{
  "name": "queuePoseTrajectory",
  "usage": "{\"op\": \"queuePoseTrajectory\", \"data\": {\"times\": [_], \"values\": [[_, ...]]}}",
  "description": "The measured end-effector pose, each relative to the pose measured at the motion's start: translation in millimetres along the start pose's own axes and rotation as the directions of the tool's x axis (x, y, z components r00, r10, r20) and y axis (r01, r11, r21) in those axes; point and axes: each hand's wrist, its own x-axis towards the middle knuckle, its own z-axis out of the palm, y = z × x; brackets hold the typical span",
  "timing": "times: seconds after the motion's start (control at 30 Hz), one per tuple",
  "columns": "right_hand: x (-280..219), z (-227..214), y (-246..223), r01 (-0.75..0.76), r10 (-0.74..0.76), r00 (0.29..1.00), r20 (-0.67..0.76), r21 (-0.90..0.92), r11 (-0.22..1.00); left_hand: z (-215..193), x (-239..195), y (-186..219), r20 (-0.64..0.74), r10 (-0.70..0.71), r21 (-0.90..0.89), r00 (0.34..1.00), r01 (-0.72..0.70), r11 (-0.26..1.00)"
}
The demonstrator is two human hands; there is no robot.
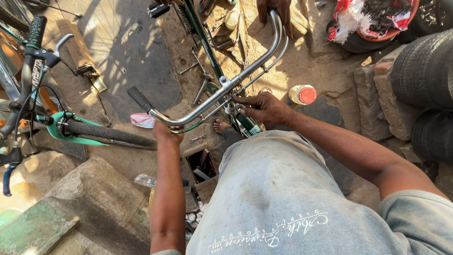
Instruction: The person is repairing a bicycle in an outdoor workshop. They use a wrench to tighten the handlebar stem and adjust the handlebars, then pick up a pair of pliers to work on the front wheel area.
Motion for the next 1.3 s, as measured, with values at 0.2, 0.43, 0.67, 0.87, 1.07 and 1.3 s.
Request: {"op": "queuePoseTrajectory", "data": {"times": [0.2, 0.43, 0.67, 0.87, 1.07, 1.3], "values": [[-7.8, 12.3, -10.2, 0.270, -0.243, 0.949, -0.200, 0.121, 0.955, 5.5, 6.0, 6.4, -0.028, 0.109, 0.023, 0.994, -0.108, 0.994], [-11.0, 50.3, -16.6, 0.060, 0.030, 0.909, -0.416, 0.201, 0.978, -12.8, -27.2, -21.4, 0.057, 0.003, -0.085, 0.998, 0.001, 0.996], [-6.2, 59.9, -5.9, 0.159, -0.031, 0.873, -0.487, 0.225, 0.961, -19.4, -45.3, -41.8, 0.082, -0.062, 0.000, 0.995, 0.062, 0.998], [-4.2, 60.0, -15.0, 0.075, 0.053, 0.869, -0.492, 0.237, 0.969, -14.2, -33.8, -35.5, 0.055, -0.127, -0.008, 0.990, 0.128, 0.992], [0.6, 63.7, -1.0, 0.135, 0.005, 0.845, -0.534, 0.222, 0.966, -18.5, -25.8, -44.9, 0.093, -0.079, -0.108, 0.993, 0.089, 0.990], [1.3, 65.2, 2.0, 0.225, -0.057, 0.826, -0.561, 0.236, 0.945, -24.1, -7.5, -53.8, 0.071, -0.015, -0.127, 0.997, 0.024, 0.992]]}}
